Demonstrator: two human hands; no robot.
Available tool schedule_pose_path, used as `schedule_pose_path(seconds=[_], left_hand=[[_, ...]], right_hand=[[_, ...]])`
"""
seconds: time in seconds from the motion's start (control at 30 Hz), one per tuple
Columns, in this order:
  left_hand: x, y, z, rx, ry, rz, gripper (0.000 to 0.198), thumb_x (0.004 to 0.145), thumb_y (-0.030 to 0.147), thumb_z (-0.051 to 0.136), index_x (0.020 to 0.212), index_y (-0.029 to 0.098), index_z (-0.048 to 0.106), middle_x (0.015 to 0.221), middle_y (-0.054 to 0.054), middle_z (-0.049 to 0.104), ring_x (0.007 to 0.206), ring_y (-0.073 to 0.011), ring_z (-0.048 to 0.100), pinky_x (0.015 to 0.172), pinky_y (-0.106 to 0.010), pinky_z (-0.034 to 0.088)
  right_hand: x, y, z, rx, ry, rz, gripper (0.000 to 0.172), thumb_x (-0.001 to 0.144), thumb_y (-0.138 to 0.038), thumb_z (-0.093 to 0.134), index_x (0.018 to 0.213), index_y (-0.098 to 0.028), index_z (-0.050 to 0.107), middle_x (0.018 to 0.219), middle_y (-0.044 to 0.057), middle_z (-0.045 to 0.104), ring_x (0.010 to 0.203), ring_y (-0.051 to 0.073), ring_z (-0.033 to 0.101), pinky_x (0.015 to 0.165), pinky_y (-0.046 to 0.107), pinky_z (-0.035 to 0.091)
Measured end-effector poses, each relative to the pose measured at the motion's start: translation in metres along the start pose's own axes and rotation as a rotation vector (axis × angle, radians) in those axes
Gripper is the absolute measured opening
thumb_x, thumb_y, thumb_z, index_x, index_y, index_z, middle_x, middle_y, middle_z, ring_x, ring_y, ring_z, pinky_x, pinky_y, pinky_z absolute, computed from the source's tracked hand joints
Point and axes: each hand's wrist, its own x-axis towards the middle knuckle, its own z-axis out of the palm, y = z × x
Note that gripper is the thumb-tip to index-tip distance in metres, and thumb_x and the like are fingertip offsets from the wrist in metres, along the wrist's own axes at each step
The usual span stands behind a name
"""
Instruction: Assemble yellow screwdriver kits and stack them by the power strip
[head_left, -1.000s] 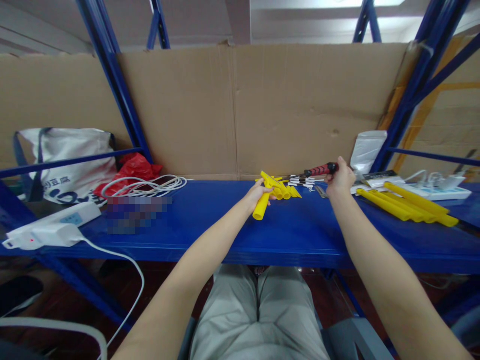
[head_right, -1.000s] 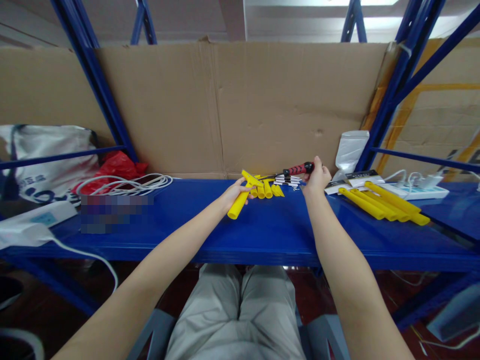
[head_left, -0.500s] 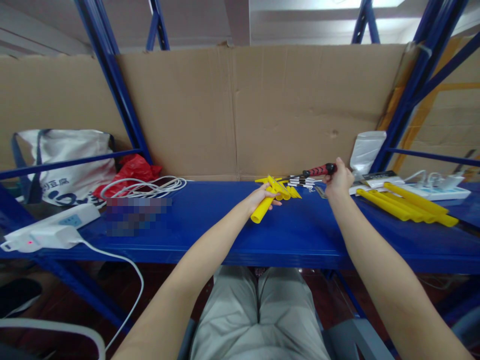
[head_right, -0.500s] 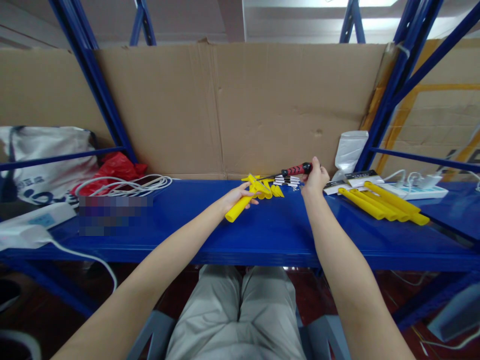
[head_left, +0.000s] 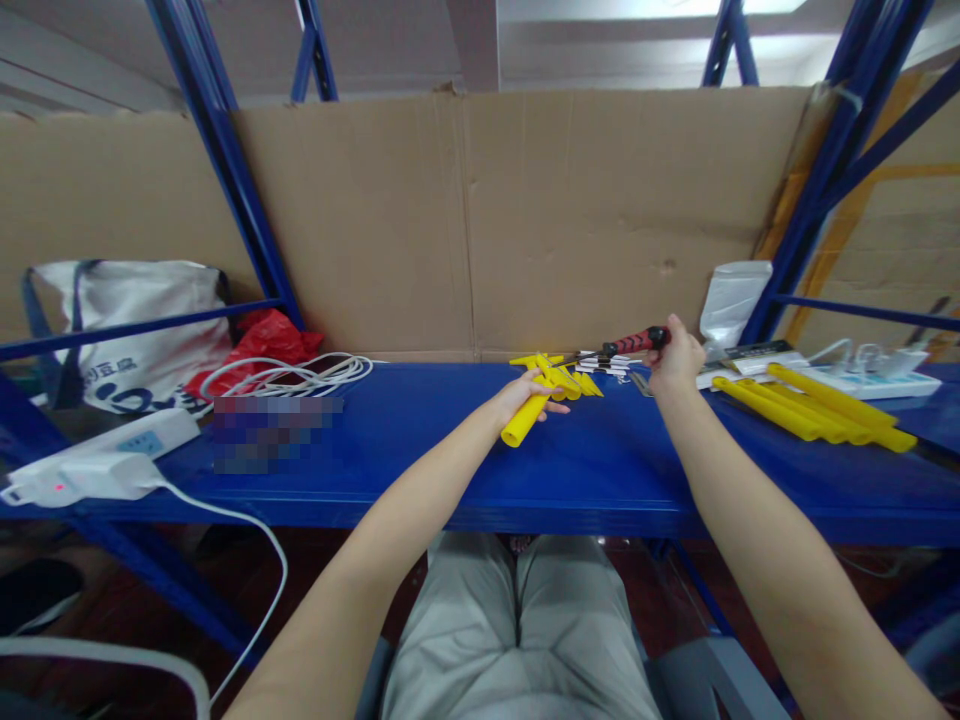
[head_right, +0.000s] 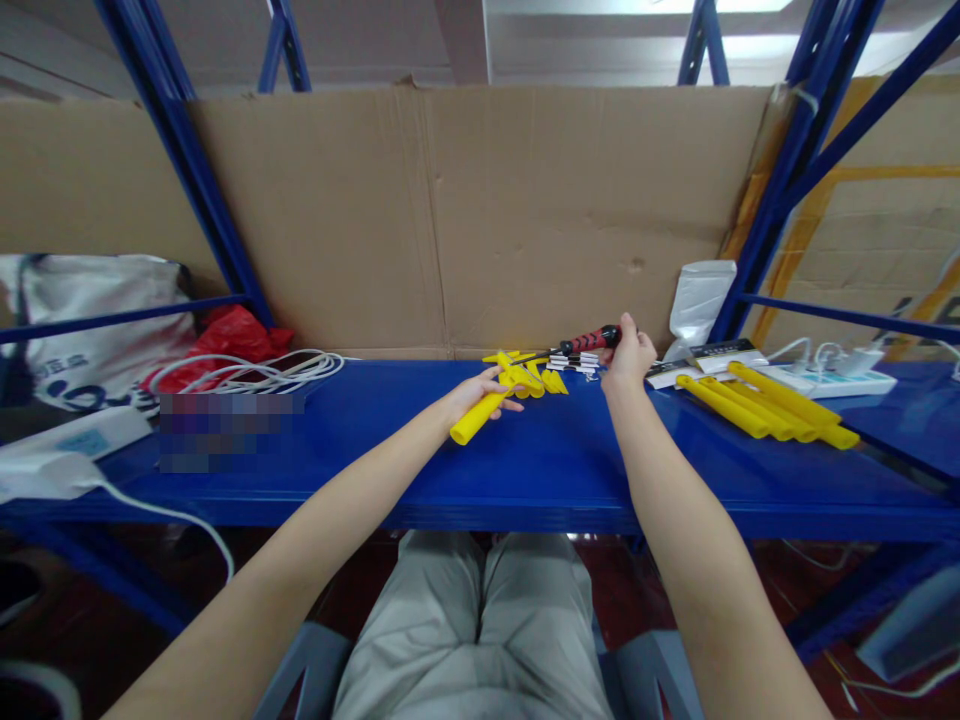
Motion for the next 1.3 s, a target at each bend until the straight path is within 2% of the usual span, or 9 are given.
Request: schedule_pose_path(seconds=[0.17,0.27,0.43,0.63,0.8,0.97,1.13,1.3], left_hand=[[-0.004,0.002,0.008,0.004,0.014,-0.009,0.069,0.073,0.002,0.054,0.136,0.023,0.036,0.105,-0.013,0.068,0.065,-0.0209,0.070,0.040,-0.018,0.042],[-0.009,0.005,0.016,0.001,0.068,-0.023,0.068,0.075,0.001,0.049,0.138,0.022,0.033,0.099,-0.010,0.068,0.060,-0.0192,0.069,0.038,-0.018,0.039],[-0.014,0.008,0.025,0.010,0.090,-0.032,0.071,0.077,0.000,0.045,0.142,0.022,0.027,0.103,-0.012,0.067,0.058,-0.0184,0.068,0.038,-0.020,0.039],[-0.014,0.008,0.025,0.002,0.071,-0.028,0.071,0.078,0.001,0.046,0.142,0.022,0.026,0.103,-0.012,0.067,0.057,-0.0179,0.068,0.037,-0.018,0.038],[-0.011,0.004,0.021,0.009,0.074,0.007,0.077,0.076,0.002,0.049,0.145,0.025,0.022,0.110,-0.014,0.065,0.058,-0.0174,0.069,0.038,-0.018,0.040],[-0.008,0.001,0.013,0.027,0.031,0.048,0.077,0.074,0.003,0.053,0.142,0.026,0.027,0.119,-0.015,0.062,0.065,-0.0184,0.071,0.040,-0.017,0.043],[-0.008,0.001,0.013,0.080,0.115,0.044,0.072,0.074,0.005,0.056,0.139,0.026,0.032,0.121,-0.014,0.061,0.064,-0.0171,0.070,0.041,-0.018,0.044],[-0.013,0.004,0.023,0.112,0.240,0.060,0.073,0.074,0.004,0.054,0.139,0.026,0.029,0.117,-0.012,0.062,0.057,-0.0129,0.067,0.038,-0.017,0.041]], right_hand=[[-0.004,-0.003,0.002,0.035,0.050,0.022,0.040,0.075,-0.056,0.057,0.067,-0.026,0.031,0.049,-0.009,0.033,0.037,0.010,0.040,0.034,0.026,0.036],[-0.006,-0.005,0.002,0.045,0.076,0.027,0.039,0.076,-0.054,0.057,0.067,-0.026,0.031,0.049,-0.009,0.034,0.037,0.010,0.040,0.034,0.026,0.036],[-0.009,-0.009,0.003,0.056,0.090,0.013,0.037,0.078,-0.049,0.057,0.066,-0.026,0.031,0.049,-0.009,0.035,0.035,0.010,0.038,0.033,0.026,0.035],[-0.012,-0.011,0.004,0.071,0.085,0.003,0.037,0.079,-0.046,0.059,0.065,-0.026,0.031,0.047,-0.009,0.035,0.033,0.009,0.037,0.031,0.025,0.034],[-0.012,-0.011,0.005,0.114,0.152,0.010,0.039,0.078,-0.044,0.063,0.063,-0.025,0.032,0.046,-0.010,0.038,0.031,0.007,0.035,0.028,0.023,0.031],[-0.014,-0.011,0.008,0.118,0.144,-0.064,0.039,0.076,-0.045,0.065,0.062,-0.024,0.037,0.043,-0.010,0.039,0.030,0.007,0.035,0.028,0.022,0.029],[-0.021,-0.012,0.011,0.084,0.110,-0.184,0.038,0.075,-0.050,0.066,0.063,-0.023,0.041,0.045,-0.010,0.041,0.032,0.008,0.042,0.030,0.021,0.034],[-0.028,-0.011,0.014,0.099,0.068,-0.197,0.038,0.072,-0.051,0.067,0.067,-0.024,0.041,0.049,-0.009,0.042,0.037,0.011,0.051,0.033,0.023,0.043]])
